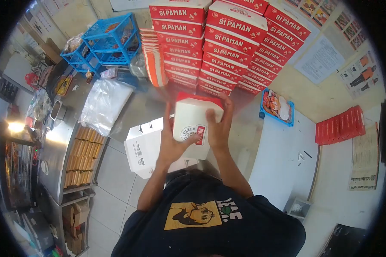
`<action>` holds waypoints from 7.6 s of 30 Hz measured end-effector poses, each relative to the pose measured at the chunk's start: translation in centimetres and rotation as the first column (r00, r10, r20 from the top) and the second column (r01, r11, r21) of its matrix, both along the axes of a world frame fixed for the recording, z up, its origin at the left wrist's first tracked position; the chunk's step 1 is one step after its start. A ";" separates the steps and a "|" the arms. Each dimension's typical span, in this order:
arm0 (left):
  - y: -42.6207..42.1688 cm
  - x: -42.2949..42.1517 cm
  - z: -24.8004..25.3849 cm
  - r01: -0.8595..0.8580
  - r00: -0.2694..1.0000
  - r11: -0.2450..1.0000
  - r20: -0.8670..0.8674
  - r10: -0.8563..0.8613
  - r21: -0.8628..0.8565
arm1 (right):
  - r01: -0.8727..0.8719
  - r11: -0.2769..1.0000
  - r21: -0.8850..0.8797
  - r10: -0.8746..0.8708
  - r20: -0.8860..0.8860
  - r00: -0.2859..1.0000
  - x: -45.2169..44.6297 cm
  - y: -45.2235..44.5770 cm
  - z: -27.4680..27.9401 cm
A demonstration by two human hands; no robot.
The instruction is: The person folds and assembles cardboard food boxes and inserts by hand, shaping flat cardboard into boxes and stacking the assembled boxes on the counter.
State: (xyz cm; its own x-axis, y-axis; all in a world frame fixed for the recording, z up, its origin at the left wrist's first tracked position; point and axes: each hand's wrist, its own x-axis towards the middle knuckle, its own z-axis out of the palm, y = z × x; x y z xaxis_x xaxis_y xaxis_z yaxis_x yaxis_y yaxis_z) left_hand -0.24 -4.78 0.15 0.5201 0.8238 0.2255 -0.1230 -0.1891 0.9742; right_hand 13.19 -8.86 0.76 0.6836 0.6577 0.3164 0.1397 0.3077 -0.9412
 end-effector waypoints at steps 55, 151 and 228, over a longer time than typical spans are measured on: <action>0.6 -10.1 -25.8 0.577 0.607 0.805 -0.731 -0.313 0.135 | 0.140 0.980 0.143 -0.186 0.906 0.379 4.2 15.1 12.3; 1.5 6.7 -19.7 -0.105 0.973 0.760 0.092 0.211 -0.641 | -0.080 0.903 -0.422 0.272 0.417 0.867 2.2 -3.3 -20.0; 13.9 -4.4 -9.5 0.561 0.605 0.680 -0.795 0.051 0.471 | -0.126 0.594 -0.794 0.797 0.559 0.229 3.8 6.3 -12.0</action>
State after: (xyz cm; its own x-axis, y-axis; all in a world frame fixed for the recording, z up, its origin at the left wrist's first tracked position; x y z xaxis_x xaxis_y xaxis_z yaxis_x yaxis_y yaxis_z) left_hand -4.60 9.07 -9.32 0.9044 0.4222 0.0613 0.3696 -0.8472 0.3816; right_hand 16.98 -2.59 -11.25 -0.2315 0.9706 -0.0653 0.9016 0.1889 -0.3891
